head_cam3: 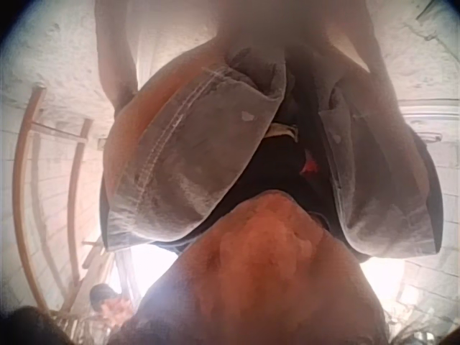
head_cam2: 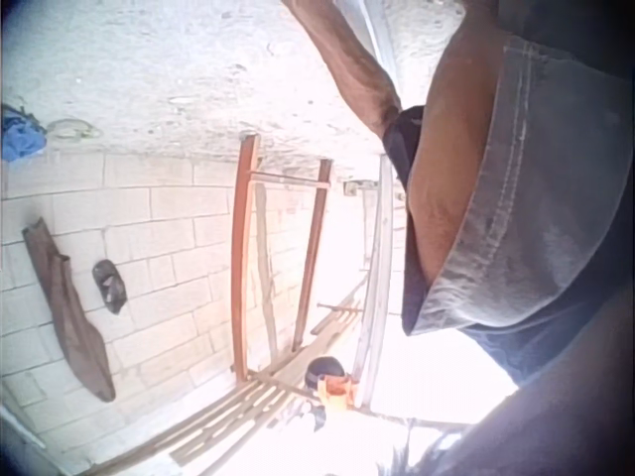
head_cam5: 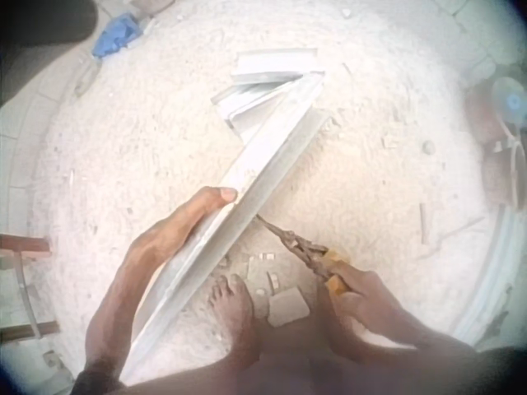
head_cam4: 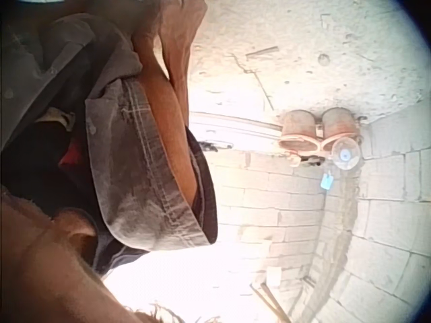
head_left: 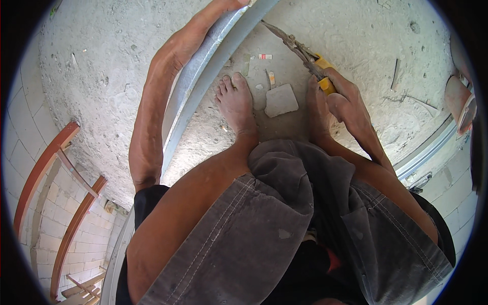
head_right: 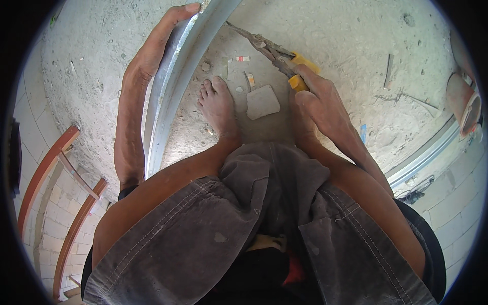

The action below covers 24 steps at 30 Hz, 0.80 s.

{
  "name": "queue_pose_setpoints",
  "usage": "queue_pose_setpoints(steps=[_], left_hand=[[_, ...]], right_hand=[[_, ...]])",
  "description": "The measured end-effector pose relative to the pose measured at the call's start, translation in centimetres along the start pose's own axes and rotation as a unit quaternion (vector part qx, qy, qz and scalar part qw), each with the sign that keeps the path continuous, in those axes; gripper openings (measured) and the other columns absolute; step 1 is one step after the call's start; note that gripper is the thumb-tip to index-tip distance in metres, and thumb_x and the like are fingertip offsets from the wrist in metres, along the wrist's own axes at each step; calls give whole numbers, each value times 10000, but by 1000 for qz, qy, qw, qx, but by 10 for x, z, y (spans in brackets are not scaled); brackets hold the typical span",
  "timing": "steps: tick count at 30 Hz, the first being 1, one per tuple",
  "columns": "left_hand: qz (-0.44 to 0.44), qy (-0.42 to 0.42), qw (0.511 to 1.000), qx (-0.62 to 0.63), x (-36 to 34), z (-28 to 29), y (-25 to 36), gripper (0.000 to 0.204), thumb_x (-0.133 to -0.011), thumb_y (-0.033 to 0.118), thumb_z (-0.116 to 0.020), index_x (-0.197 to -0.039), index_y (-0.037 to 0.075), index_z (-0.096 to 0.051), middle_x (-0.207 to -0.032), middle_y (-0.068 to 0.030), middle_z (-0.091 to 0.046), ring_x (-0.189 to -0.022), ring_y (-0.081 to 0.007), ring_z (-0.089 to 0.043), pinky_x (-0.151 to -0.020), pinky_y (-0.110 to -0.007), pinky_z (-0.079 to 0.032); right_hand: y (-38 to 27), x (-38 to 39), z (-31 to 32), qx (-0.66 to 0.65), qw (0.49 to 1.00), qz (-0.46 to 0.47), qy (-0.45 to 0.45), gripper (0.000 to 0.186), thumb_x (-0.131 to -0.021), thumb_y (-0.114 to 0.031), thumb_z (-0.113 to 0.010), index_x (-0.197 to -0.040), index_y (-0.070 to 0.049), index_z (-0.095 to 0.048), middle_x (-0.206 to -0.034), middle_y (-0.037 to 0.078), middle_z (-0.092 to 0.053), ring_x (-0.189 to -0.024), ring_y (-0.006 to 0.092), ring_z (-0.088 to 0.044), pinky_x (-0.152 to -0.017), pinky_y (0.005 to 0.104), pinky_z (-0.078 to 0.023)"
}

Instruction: The person holds a metal stud and uses snips to cut notches into the ends and sides of several metal studs.

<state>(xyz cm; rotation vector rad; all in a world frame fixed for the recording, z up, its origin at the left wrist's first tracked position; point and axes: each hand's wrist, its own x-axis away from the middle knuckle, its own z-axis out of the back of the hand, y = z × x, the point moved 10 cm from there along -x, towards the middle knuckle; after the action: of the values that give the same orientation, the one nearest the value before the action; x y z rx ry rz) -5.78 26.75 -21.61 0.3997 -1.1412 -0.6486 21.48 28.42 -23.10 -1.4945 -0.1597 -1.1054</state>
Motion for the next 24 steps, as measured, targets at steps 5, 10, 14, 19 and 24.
queue_pose_setpoints(steps=[5,10,14,19,24], left_hand=[[-29,11,998,-59,-3,-10,-8,925,-709,746,-510,-1323,54,-519,-1247,-360,-493,-1137,-482,-503,-846,-616,-377],[-41,19,997,-68,0,-10,-3,1017,-686,817,-478,-1357,53,-491,-1256,-390,-474,-1134,-518,-499,-821,-662,-383],[-41,-2,998,-56,5,-29,6,965,-710,800,-472,-1365,92,-489,-1291,-353,-477,-1154,-505,-494,-860,-658,-379],[-37,-26,999,-12,5,-35,7,989,-702,780,-504,-1405,87,-445,-1337,-352,-443,-1186,-522,-466,-892,-676,-353],[-93,-97,991,-27,-5,-33,-2,1071,-600,655,-697,-1407,11,-415,-1330,-364,-446,-1227,-491,-458,-982,-584,-359]], right_hand=[[3,1,1,-14,1000,-5,7,459,-729,-155,-484,-1157,12,-497,-738,199,-473,-669,307,-467,-649,389,-407],[-3,1,-6,-27,999,-23,-13,460,-734,-160,-488,-1160,15,-496,-757,225,-487,-709,322,-489,-682,386,-413],[-9,1,-5,7,1000,-14,1,456,-742,-161,-491,-1165,10,-495,-791,249,-513,-747,350,-505,-714,396,-416],[-14,3,-2,-11,1000,9,0,440,-746,-159,-491,-1153,9,-497,-807,250,-521,-751,361,-505,-725,402,-417],[-8,2,-1,-17,1000,10,-10,427,-743,-155,-477,-1139,3,-505,-783,225,-500,-727,327,-485,-703,382,-419]])
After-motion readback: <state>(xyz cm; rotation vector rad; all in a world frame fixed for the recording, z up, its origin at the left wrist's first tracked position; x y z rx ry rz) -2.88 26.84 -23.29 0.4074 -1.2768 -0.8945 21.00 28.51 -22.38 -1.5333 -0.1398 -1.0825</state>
